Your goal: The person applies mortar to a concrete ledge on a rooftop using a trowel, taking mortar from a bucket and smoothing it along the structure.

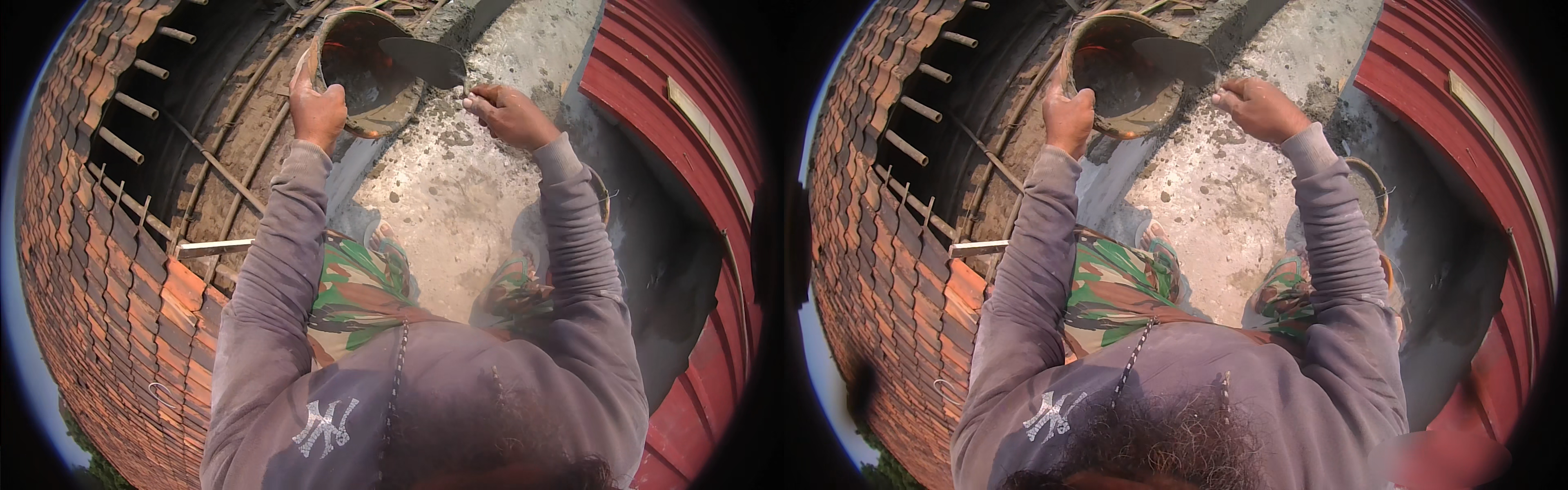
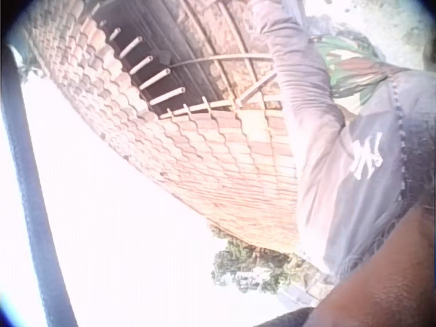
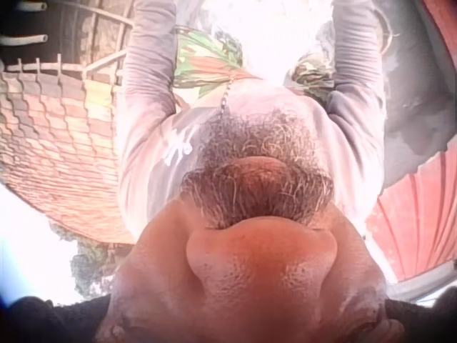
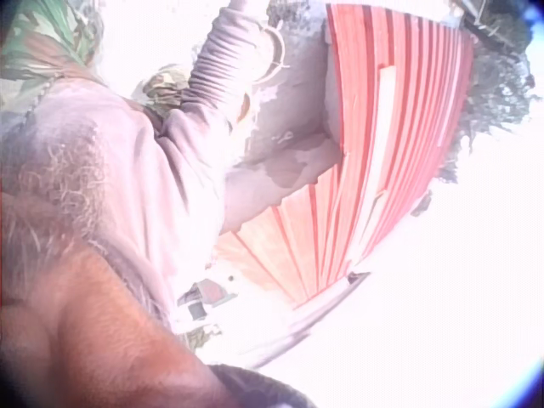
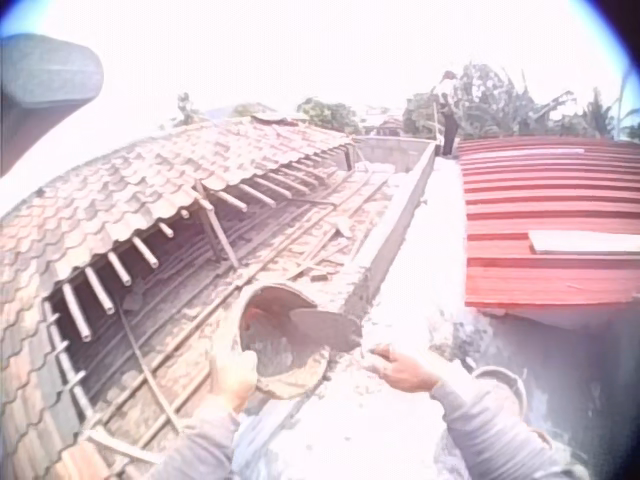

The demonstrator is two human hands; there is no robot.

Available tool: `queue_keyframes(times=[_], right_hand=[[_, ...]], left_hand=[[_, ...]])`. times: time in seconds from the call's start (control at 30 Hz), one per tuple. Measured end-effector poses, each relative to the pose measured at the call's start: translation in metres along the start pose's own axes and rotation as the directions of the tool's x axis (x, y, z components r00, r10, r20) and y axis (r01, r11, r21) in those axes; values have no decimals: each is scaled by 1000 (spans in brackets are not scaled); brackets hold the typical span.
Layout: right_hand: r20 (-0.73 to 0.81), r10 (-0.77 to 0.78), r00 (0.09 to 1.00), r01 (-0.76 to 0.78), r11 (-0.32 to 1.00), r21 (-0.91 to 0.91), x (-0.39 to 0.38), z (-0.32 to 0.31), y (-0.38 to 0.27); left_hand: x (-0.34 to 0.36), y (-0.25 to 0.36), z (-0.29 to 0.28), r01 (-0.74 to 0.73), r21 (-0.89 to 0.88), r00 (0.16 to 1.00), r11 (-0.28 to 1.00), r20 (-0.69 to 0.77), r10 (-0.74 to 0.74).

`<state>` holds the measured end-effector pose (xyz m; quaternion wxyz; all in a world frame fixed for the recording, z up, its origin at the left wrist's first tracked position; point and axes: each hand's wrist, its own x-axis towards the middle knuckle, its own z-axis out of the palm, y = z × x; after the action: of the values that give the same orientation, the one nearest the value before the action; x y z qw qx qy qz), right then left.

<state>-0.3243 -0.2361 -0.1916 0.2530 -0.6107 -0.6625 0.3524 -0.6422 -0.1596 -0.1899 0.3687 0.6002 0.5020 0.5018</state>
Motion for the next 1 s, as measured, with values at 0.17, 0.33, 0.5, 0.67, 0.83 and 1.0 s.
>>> queue_keyframes(times=[0.17, 0.33, 0.5, 0.67, 0.83, 1.0], right_hand=[[114, 288, 951, -167, 786, -595, 54, -15, -41], [391, 518, 761, -438, 854, -280, 51, -7, -3], [585, 264, 766, -602, 614, 511, -12, 65, 47], [422, 207, 882, -469, 449, 760, -44, 83, 20], [371, 206, 906, -423, 390, 818, -42, 77, 26], [151, 123, 981, -169, 156, 973, -42, 64, 57]], left_hand=[[-12, -7, 22, -407, 266, 911, 874, 42, 411], [-19, -6, 46, -262, 27, 943, 965, 220, 250], [-26, -11, 39, -135, 47, 953, 990, 281, 117], [-30, 0, 37, 171, -171, 963, 970, 238, -128], [-13, -3, 34, 178, -232, 983, 956, 93, -161], [9, -17, 9, 151, -211, 973, 966, -139, -182]])
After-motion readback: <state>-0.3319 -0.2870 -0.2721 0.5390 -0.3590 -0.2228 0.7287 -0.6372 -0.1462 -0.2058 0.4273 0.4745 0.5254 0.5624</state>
